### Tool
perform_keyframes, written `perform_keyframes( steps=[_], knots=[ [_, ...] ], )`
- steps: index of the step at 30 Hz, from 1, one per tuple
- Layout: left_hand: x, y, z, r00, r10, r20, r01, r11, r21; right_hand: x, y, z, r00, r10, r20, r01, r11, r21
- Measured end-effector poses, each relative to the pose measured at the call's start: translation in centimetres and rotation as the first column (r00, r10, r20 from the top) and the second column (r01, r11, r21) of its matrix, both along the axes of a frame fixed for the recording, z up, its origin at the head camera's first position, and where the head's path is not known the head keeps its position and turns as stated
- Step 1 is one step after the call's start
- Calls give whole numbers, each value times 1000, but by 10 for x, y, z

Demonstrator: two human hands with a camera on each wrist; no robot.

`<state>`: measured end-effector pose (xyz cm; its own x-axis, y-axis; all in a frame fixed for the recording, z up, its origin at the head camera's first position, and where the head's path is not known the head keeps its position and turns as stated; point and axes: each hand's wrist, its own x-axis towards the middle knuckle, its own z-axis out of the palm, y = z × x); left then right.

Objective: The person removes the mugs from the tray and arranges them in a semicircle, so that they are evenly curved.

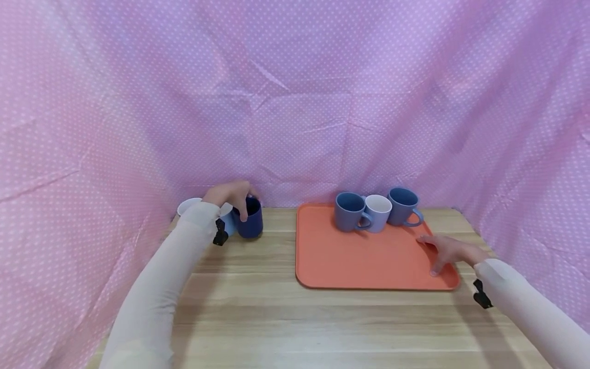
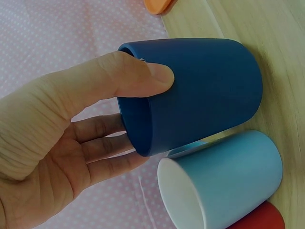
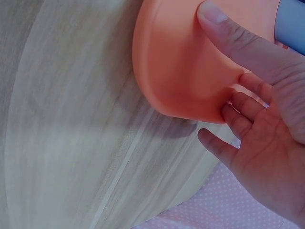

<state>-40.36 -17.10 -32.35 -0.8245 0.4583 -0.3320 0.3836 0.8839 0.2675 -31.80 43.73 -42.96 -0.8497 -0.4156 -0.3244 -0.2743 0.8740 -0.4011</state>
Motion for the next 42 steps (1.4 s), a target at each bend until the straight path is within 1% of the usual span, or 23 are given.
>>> perform_keyframes(
  steps=[7,12,16,19,23,26,31,36,40,42],
  knots=[
    [-2,-3,-4,1000,-4,19,4,1000,15,2,0,0,1000,5,2,-5,1000,-11],
    [0,-5,-5,1000,-2,25,2,1000,6,4,0,2,1000,-6,5,6,1000,-8],
    [1,-7,-6,1000,10,29,-11,1000,5,4,-1,2,1000,-6,6,6,1000,-10],
    [2,-7,-8,1000,5,28,-5,1000,9,5,-1,0,1000,0,5,0,1000,-12],
    [1,-7,-11,999,5,40,-5,1000,7,7,-3,0,1000,13,-13,-13,1000,-10],
    [1,-8,-13,998,15,55,-16,1000,17,8,-4,2,1000,-5,-2,5,1000,-2],
    [-1,-10,-17,996,24,91,-28,999,44,8,-5,4,999,-38,39,37,999,21],
    [-3,-11,-20,993,29,118,-35,998,52,6,-4,2,1000,-18,19,17,1000,15],
    [-5,-9,-19,990,45,130,-53,997,62,2,-3,2,1000,9,-13,-9,1000,16],
    [-6,-8,-17,990,53,134,-61,996,58,0,-4,3,1000,13,-15,-12,1000,24]
  ],
)
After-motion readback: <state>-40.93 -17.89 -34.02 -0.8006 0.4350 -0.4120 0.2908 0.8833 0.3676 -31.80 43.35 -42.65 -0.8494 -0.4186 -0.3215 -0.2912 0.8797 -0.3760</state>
